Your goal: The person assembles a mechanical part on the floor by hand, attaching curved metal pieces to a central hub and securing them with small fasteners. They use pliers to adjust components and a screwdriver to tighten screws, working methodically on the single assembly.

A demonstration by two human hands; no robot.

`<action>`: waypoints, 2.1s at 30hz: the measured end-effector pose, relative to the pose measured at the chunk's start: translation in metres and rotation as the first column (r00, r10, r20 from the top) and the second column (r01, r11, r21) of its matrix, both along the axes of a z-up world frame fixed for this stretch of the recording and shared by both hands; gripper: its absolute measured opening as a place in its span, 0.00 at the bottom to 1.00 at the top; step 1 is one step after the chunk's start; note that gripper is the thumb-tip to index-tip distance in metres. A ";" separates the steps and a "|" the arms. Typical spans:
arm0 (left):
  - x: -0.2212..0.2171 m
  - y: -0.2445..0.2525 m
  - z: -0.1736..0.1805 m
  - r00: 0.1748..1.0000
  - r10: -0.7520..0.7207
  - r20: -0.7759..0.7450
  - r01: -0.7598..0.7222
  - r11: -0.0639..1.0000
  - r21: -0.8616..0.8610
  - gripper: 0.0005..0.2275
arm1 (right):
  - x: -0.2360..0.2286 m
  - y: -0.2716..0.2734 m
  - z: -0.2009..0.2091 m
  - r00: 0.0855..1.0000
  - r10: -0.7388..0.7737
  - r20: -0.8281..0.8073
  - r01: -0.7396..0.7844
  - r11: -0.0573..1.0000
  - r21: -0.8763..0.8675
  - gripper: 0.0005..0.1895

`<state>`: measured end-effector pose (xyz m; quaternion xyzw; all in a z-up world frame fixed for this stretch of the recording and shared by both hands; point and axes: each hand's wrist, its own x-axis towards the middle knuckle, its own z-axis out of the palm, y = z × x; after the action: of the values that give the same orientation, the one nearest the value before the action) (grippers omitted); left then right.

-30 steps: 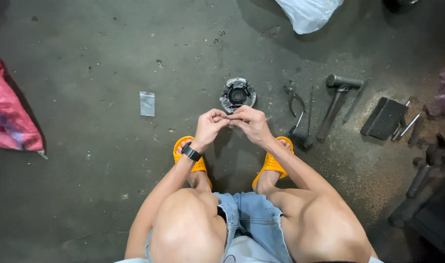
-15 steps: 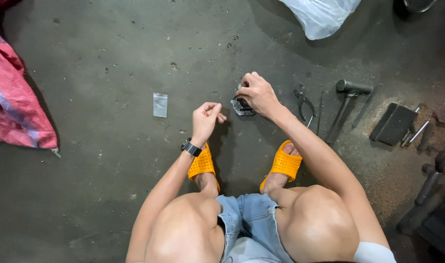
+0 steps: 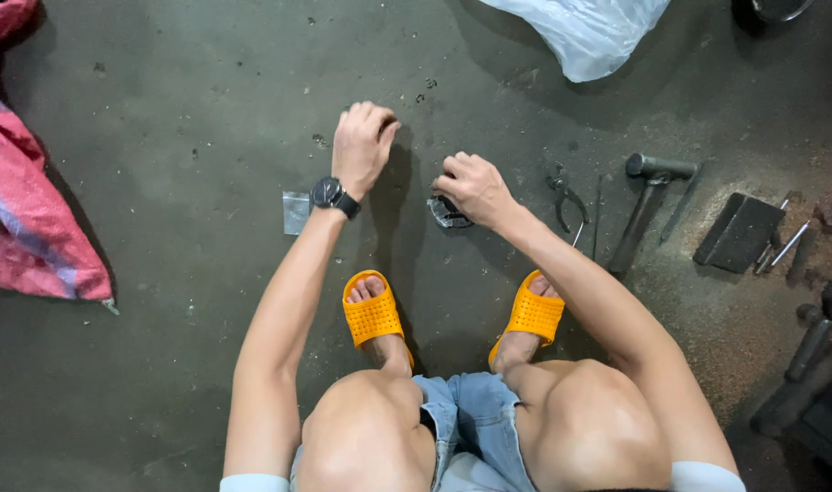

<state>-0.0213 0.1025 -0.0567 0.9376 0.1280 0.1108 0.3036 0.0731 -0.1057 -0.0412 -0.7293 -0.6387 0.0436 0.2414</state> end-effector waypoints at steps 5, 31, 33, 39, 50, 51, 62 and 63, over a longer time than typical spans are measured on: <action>0.048 0.003 0.002 0.994 -0.110 -0.020 0.112 0.977 0.179 0.02 | -0.001 -0.014 0.030 0.997 0.012 -0.077 -0.012 1.000 0.007 0.04; 0.079 -0.012 -0.011 0.871 -0.248 -0.425 0.436 0.790 0.432 0.11 | 0.084 -0.082 0.180 0.536 -0.293 -0.792 0.721 0.646 0.249 0.09; 0.077 -0.016 -0.011 0.868 -0.233 -0.438 0.409 0.835 0.368 0.13 | 0.075 -0.079 0.166 0.091 -0.608 -0.788 0.592 0.670 -0.449 0.12; 0.053 -0.035 0.015 0.998 -0.054 0.039 0.064 0.925 -0.374 0.07 | 0.010 -0.091 0.072 0.147 -0.548 -0.823 0.473 0.770 -0.428 0.17; -0.003 -0.090 0.066 0.837 0.538 -0.103 -0.183 0.097 -0.978 0.06 | -0.011 -0.022 0.123 0.480 -0.490 -0.727 0.268 0.872 -0.411 0.21; -0.004 -0.090 0.067 0.837 0.540 -0.089 -0.185 0.126 -0.975 0.07 | -0.012 -0.018 0.126 0.495 -0.482 -0.723 0.264 0.876 -0.404 0.21; -0.008 -0.088 0.090 0.835 0.548 -0.053 -0.313 0.393 -0.864 0.04 | -0.028 -0.012 0.122 0.466 -0.479 -0.744 0.284 0.877 -0.387 0.24; -0.009 -0.088 0.089 0.836 0.547 -0.038 -0.327 0.440 -0.836 0.04 | -0.028 -0.009 0.129 0.470 -0.473 -0.745 0.285 0.880 -0.379 0.24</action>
<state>-0.0304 0.0141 0.0322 0.6013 0.3660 0.2253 0.6735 0.0449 -0.1148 0.0878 -0.7673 -0.2647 0.3866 0.4379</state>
